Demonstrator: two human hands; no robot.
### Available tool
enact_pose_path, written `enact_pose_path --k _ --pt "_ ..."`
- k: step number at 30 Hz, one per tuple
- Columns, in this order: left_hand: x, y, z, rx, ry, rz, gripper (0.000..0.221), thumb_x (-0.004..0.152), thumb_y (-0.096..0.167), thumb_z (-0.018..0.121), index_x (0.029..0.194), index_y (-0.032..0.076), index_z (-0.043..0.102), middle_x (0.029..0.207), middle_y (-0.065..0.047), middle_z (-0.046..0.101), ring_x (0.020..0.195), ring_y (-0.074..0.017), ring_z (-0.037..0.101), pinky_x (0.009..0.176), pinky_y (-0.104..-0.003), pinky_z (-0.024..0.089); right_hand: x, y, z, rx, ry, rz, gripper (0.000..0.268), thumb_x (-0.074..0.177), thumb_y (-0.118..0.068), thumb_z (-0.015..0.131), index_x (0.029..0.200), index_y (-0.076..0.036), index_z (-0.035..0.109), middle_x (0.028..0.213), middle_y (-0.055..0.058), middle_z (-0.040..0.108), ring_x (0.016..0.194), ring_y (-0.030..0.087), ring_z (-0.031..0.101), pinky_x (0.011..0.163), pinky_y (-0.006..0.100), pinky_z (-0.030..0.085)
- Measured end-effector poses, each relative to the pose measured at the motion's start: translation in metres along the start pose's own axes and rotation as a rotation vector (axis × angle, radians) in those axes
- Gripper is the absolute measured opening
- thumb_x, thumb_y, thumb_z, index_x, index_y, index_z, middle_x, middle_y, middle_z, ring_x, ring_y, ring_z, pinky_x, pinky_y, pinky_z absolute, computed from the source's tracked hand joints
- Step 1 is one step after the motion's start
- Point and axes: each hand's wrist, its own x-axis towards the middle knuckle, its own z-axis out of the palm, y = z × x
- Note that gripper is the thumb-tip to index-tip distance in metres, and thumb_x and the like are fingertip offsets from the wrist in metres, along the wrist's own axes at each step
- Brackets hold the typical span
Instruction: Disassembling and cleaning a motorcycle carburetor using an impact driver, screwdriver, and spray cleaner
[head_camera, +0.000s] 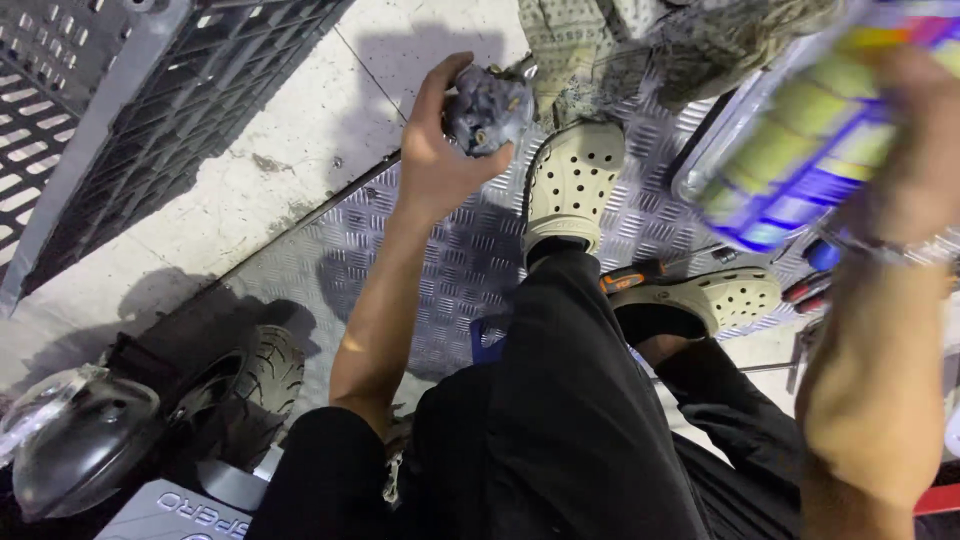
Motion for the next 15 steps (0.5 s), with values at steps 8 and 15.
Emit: enact_pose_path --k 8,15 --pt "0.028 -0.010 0.000 0.286 0.005 0.363 0.100 0.071 0.016 0.099 0.145 0.008 0.032 0.125 -0.013 0.059 0.106 -0.0272 0.071 0.090 -0.039 0.071 -0.091 0.062 0.051 -0.462 0.547 -0.526 0.114 0.082 0.008 0.086 0.163 -0.013 0.009 0.160 0.027 0.024 0.118 0.054 0.060 0.104 0.059 0.055" --pt "0.034 0.032 -0.004 0.254 0.003 0.323 0.095 0.068 0.011 0.097 0.144 0.011 0.040 0.141 -0.008 0.050 0.128 -0.0314 0.059 0.110 -0.039 0.053 -0.105 0.057 0.093 -0.866 0.905 -0.281 0.098 0.088 -0.016 0.100 0.152 0.003 0.028 0.137 0.033 0.048 0.115 0.053 0.059 0.103 0.055 0.046"
